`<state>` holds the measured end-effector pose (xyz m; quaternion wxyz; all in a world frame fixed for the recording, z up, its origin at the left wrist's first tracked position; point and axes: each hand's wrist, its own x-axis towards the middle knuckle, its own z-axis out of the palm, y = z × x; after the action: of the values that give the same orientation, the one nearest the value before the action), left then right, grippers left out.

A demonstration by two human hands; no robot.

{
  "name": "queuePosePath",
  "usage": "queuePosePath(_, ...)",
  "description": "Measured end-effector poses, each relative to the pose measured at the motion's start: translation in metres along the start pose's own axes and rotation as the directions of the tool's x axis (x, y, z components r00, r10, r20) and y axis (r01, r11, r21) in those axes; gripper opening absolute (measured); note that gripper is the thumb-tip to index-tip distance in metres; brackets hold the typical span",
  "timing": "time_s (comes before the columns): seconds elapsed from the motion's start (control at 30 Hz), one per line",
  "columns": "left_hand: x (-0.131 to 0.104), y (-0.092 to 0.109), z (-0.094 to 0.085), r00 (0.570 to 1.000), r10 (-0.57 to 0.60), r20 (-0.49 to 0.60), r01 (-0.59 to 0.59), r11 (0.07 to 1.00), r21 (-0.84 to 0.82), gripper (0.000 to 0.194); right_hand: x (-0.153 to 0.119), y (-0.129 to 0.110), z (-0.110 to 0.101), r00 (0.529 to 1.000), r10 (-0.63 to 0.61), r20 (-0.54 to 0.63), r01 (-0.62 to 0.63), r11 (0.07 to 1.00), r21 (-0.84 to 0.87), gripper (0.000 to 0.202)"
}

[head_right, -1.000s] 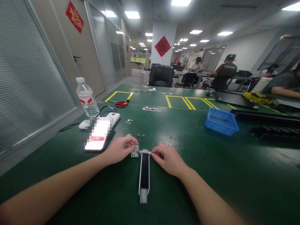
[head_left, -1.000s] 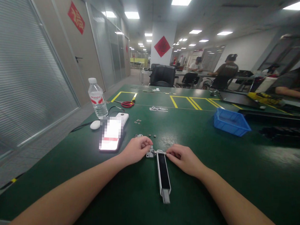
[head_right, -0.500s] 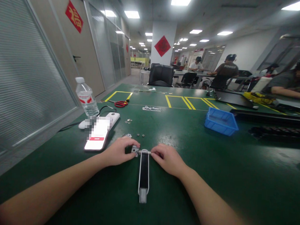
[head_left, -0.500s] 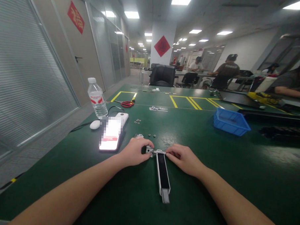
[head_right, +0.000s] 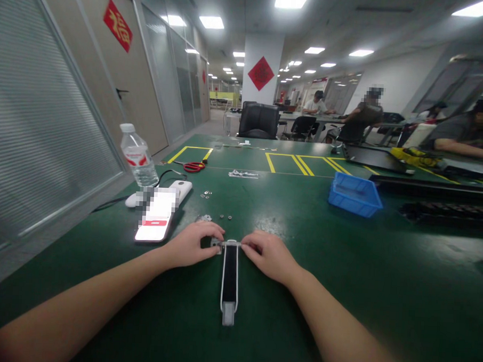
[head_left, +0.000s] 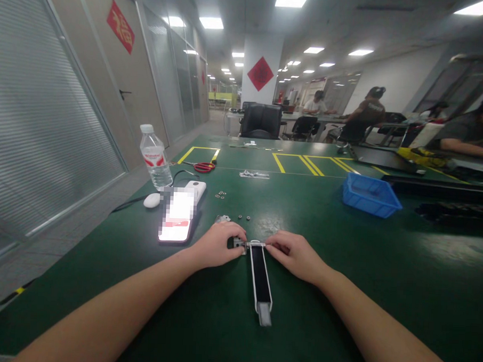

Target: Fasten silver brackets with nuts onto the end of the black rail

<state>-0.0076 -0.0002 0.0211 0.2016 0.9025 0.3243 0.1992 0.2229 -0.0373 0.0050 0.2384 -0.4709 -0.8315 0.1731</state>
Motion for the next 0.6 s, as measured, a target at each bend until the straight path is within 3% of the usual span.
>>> queuePosePath(0.23, -0.001, 0.004, -0.005, 0.999, -0.046, -0.017, 0.046, 0.999, 0.009, 0.029, -0.002, -0.001, -0.002, 1.0, 0.018, -0.007, -0.018, 1.0, -0.002, 0.019)
queuePosePath(0.33, -0.001, -0.003, -0.013, 0.984, -0.082, -0.158, 0.09, 0.995, 0.041, 0.032, -0.002, 0.001, -0.003, 0.998, 0.042, -0.049, -0.042, 0.999, -0.007, 0.022)
queuePosePath(0.43, 0.001, -0.015, -0.017, 0.932, -0.15, -0.33, 0.21, 0.966, 0.154, 0.032, -0.003, 0.003, -0.003, 0.996, 0.043, -0.08, -0.043, 0.999, -0.006, 0.023)
queuePosePath(0.5, 0.002, -0.023, -0.016, 0.93, -0.165, -0.328, 0.255, 0.933, 0.254, 0.033, -0.003, 0.004, -0.003, 0.995, 0.036, -0.09, -0.037, 0.999, -0.005, 0.022)
queuePosePath(0.6, 0.002, -0.029, -0.013, 0.949, -0.206, -0.24, 0.281, 0.896, 0.344, 0.03, -0.003, 0.003, -0.002, 0.996, 0.03, -0.089, -0.03, 1.0, -0.007, 0.021)
